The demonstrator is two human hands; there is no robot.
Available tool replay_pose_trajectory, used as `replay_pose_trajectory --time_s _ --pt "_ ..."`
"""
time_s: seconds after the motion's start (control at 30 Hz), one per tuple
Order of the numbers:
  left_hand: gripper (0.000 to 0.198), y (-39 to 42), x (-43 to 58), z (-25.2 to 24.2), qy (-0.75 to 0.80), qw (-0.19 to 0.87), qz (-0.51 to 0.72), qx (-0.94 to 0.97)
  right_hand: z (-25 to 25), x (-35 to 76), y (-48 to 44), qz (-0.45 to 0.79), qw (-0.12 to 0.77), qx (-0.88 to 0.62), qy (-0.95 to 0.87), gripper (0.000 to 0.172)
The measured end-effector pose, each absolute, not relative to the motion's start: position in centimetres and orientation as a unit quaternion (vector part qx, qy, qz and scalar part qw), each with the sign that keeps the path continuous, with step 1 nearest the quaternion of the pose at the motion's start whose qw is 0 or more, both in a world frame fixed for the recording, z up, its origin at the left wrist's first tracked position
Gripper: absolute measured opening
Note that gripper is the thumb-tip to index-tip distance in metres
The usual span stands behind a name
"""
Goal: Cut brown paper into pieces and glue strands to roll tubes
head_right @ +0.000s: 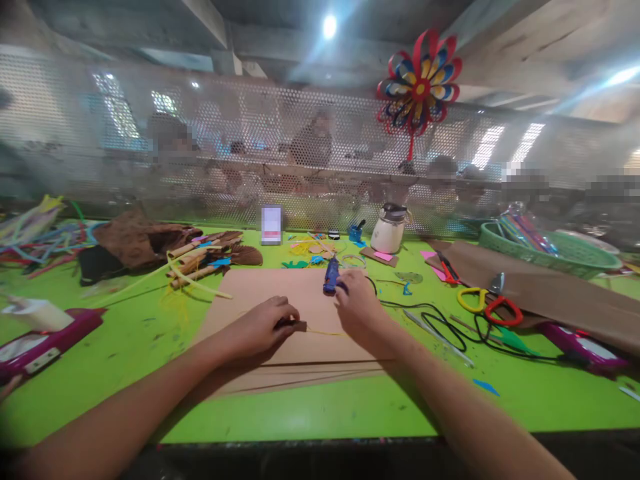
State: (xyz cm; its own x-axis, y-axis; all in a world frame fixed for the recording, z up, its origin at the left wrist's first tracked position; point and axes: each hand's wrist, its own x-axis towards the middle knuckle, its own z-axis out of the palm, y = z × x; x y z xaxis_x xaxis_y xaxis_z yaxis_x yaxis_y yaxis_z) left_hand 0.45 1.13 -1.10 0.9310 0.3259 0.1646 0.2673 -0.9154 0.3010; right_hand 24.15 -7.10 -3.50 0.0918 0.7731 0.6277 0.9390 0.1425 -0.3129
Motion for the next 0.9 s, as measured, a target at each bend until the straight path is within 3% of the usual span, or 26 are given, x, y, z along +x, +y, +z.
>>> replay_pose_trajectory --time_s 0.3,0.57,0.67,0.8,0.9 --pt "0.022 1.3 0.3 -0.9 0.160 0.146 0.121 0.969 -1.0 27.7 -8.8 -0.142 0.292 -0.723 -0.610 0.024" --pt "0.020 2.8 0.8 -2.3 0.166 0.143 0.137 0.966 -1.4 39.5 -15.6 -0.140 0.102 -0.839 -0.515 0.026" --pt "0.020 2.9 1.0 -2.1 0.176 0.158 0.127 0.963 -1.7 44.6 -17.7 -0.142 0.027 -0.878 -0.457 0.016" --pt "0.019 3.0 1.1 -2.0 0.183 0.164 0.117 0.962 -2.8 48.1 -17.8 -0.162 -0.033 -0.901 -0.401 0.036" --pt "0.019 3.3 1.1 -2.2 0.185 0.165 0.111 0.962 -3.8 49.8 -16.0 -0.158 -0.052 -0.914 -0.370 0.038"
